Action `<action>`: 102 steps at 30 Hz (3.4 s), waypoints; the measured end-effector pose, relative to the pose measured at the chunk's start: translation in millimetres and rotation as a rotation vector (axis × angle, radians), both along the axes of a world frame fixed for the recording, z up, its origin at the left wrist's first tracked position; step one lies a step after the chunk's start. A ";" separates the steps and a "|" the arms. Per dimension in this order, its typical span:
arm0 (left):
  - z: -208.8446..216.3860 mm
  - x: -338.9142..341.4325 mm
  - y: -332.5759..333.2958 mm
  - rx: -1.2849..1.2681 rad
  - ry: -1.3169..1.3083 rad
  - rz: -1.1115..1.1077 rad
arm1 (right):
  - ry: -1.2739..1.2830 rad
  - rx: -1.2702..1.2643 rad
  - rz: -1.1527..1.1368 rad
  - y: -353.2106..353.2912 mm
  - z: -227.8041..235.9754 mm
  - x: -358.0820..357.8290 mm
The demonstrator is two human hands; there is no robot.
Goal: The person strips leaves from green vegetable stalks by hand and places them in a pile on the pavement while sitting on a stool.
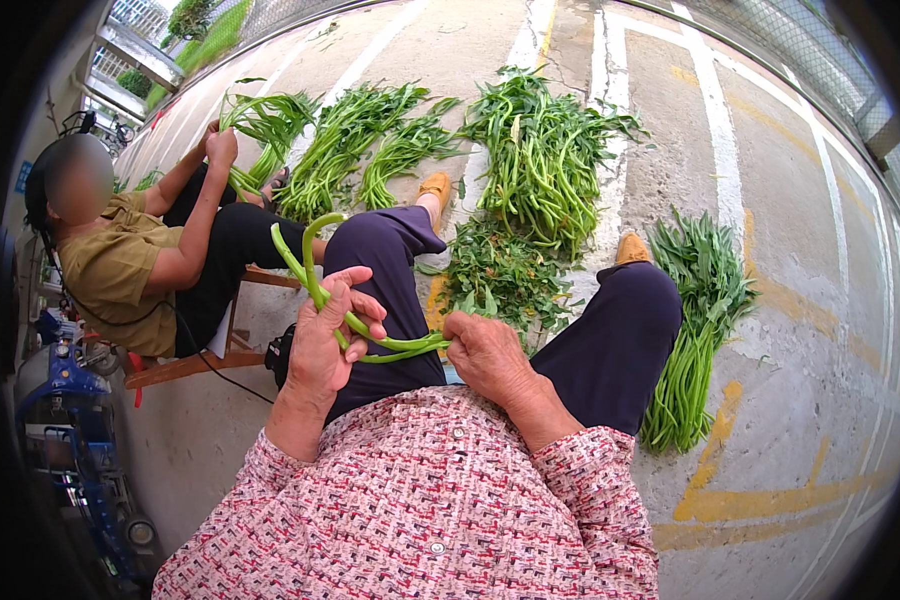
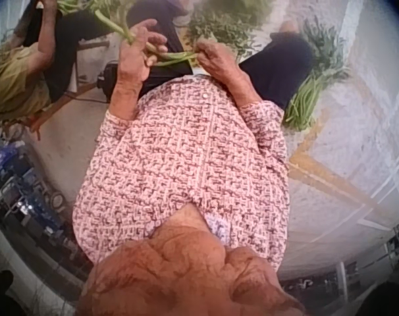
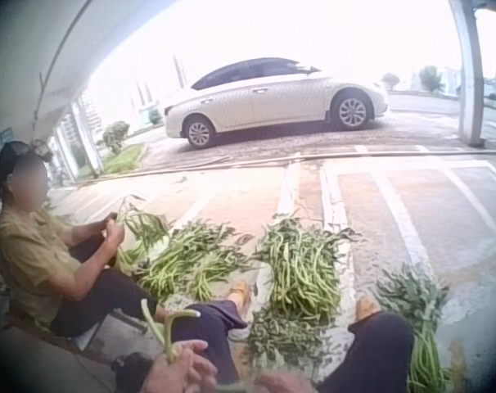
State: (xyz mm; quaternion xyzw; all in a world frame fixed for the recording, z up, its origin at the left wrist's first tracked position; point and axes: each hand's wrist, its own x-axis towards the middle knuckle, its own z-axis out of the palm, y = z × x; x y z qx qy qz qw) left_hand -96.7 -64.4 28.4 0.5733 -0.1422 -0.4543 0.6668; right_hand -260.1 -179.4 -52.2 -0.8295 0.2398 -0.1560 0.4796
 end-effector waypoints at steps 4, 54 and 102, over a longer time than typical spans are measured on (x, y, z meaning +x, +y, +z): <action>-6.6 -0.2 2.5 -0.034 -0.002 0.011 | 0.024 -0.029 -0.077 2.2 0.6 1.5; -3.6 -4.3 0.8 -0.055 0.045 0.106 | -0.132 0.101 0.025 6.7 -19.8 13.1; -14.1 -8.7 -3.7 -0.031 0.247 0.128 | -0.030 0.855 0.330 -11.8 7.1 2.4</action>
